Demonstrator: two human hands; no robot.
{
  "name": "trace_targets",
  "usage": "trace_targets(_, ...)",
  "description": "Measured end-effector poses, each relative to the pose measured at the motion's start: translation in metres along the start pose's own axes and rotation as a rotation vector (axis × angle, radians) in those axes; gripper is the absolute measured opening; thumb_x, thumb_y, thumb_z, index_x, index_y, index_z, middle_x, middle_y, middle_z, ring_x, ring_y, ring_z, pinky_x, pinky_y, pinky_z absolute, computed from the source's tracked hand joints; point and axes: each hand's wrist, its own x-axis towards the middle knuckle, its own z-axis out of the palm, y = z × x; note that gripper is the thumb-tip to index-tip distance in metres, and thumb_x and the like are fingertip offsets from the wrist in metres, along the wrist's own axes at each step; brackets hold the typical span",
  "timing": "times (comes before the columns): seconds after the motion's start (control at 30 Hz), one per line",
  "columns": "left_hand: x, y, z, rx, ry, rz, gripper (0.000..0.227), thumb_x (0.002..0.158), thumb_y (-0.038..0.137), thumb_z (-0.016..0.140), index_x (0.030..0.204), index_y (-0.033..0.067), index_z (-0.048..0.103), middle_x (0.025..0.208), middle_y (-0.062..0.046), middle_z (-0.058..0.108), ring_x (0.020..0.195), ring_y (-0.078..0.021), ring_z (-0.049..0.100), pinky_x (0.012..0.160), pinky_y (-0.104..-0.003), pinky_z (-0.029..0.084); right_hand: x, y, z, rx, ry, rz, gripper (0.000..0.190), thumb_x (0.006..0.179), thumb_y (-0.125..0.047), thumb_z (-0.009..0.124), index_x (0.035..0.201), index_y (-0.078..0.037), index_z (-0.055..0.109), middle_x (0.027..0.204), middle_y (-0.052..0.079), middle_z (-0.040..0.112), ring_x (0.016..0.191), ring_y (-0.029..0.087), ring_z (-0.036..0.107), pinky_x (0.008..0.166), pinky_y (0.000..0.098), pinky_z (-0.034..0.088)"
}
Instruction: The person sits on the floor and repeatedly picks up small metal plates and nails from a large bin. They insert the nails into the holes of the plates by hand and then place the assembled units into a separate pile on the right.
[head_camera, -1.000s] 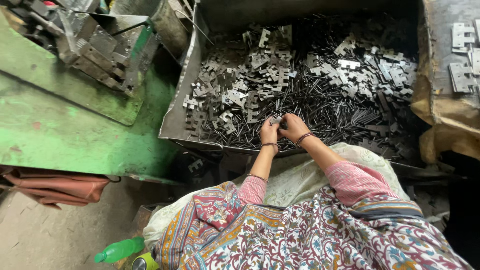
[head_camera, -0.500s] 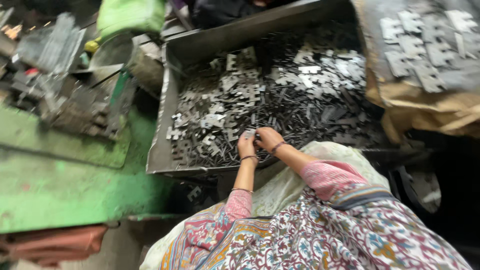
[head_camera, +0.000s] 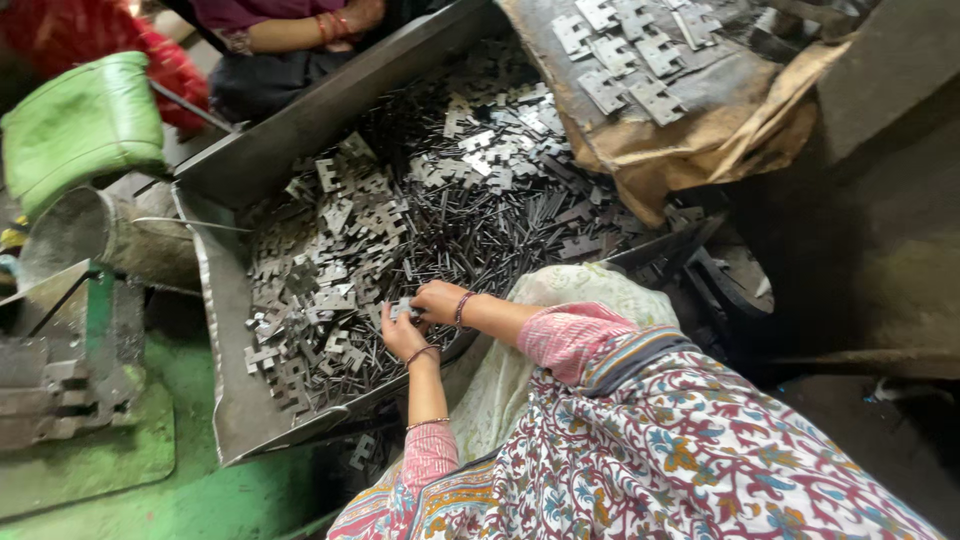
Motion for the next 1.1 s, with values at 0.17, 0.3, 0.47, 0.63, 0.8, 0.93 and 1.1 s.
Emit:
trace_targets(0.17, -0.011, 0.014, 0.005, -0.017, 0.006, 0.022, 0.055, 0.09, 0.0, 0.053, 0.145, 0.0065, 0.054, 0.105, -0.007, 0.067, 0.078, -0.0125, 0.065, 0.058, -0.03, 0.06, -0.004, -0.004, -0.003, 0.036, 0.044, -0.003, 0.037, 0.079, -0.02, 0.077, 0.114, -0.007, 0.074, 0.101, 0.014, 0.074, 0.099, 0.035, 0.07, 0.087, 0.0444, 0.056)
trace_targets(0.3, -0.021, 0.021, 0.009, -0.008, -0.016, 0.087, 0.056, 0.092, 0.0, 0.051, 0.147, 0.0068, 0.05, 0.102, -0.01, 0.067, 0.077, -0.0152, 0.063, 0.058, -0.03, 0.057, -0.006, -0.011, -0.011, 0.062, 0.078, -0.003, 0.042, 0.077, -0.02, 0.079, 0.116, -0.006, 0.073, 0.102, 0.016, 0.074, 0.098, 0.036, 0.07, 0.085, 0.045, 0.056)
trace_targets(0.47, -0.022, 0.012, 0.01, 0.019, -0.017, 0.165, 0.052, 0.092, -0.001, 0.047, 0.143, 0.0085, 0.049, 0.107, -0.007, 0.069, 0.082, -0.0132, 0.069, 0.059, -0.028, 0.061, -0.012, -0.02, -0.027, 0.105, -0.045, 0.116, 0.039, 0.079, -0.024, 0.081, 0.112, -0.006, 0.071, 0.097, 0.018, 0.075, 0.095, 0.037, 0.071, 0.083, 0.0467, 0.056)
trace_targets(0.63, -0.007, -0.012, 0.004, 0.054, 0.0, 0.193, 0.052, 0.095, -0.003, 0.046, 0.145, 0.0084, 0.056, 0.095, -0.012, 0.068, 0.075, -0.0162, 0.06, 0.059, -0.027, 0.051, -0.011, -0.018, -0.031, 0.118, 0.005, 0.061, 0.038, 0.077, -0.021, 0.08, 0.11, -0.006, 0.072, 0.093, 0.018, 0.075, 0.091, 0.038, 0.071, 0.08, 0.0465, 0.056)
trace_targets(0.8, -0.002, -0.025, 0.009, 0.017, -0.031, 0.253, 0.044, 0.1, 0.004, 0.049, 0.142, 0.0067, 0.057, 0.101, -0.009, 0.071, 0.076, -0.0135, 0.064, 0.061, -0.027, 0.052, -0.012, -0.003, -0.031, 0.123, 0.04, 0.054, 0.039, 0.075, -0.027, 0.081, 0.107, -0.006, 0.077, 0.093, 0.018, 0.076, 0.088, 0.034, 0.074, 0.08, 0.0422, 0.058)
trace_targets(0.93, -0.016, -0.01, 0.017, 0.22, 0.001, 0.602, 0.033, 0.113, 0.017, 0.051, 0.143, 0.0054, 0.059, 0.112, -0.009, 0.073, 0.088, -0.0125, 0.069, 0.073, -0.028, 0.057, -0.007, 0.002, -0.042, 0.133, 0.005, 0.113, 0.039, 0.077, -0.03, 0.079, 0.108, -0.007, 0.078, 0.095, 0.018, 0.076, 0.086, 0.031, 0.075, 0.079, 0.0384, 0.059)
trace_targets(1.1, -0.048, 0.02, 0.032, 0.259, 0.015, 0.297, 0.048, 0.105, 0.029, 0.047, 0.15, 0.0152, 0.044, 0.086, -0.008, 0.073, 0.069, -0.0171, 0.068, 0.058, -0.037, 0.056, -0.015, -0.009, -0.086, 0.162, 0.099, 0.151, 0.042, 0.076, -0.032, 0.08, 0.111, -0.009, 0.079, 0.095, 0.016, 0.077, 0.084, 0.028, 0.076, 0.076, 0.0363, 0.058)
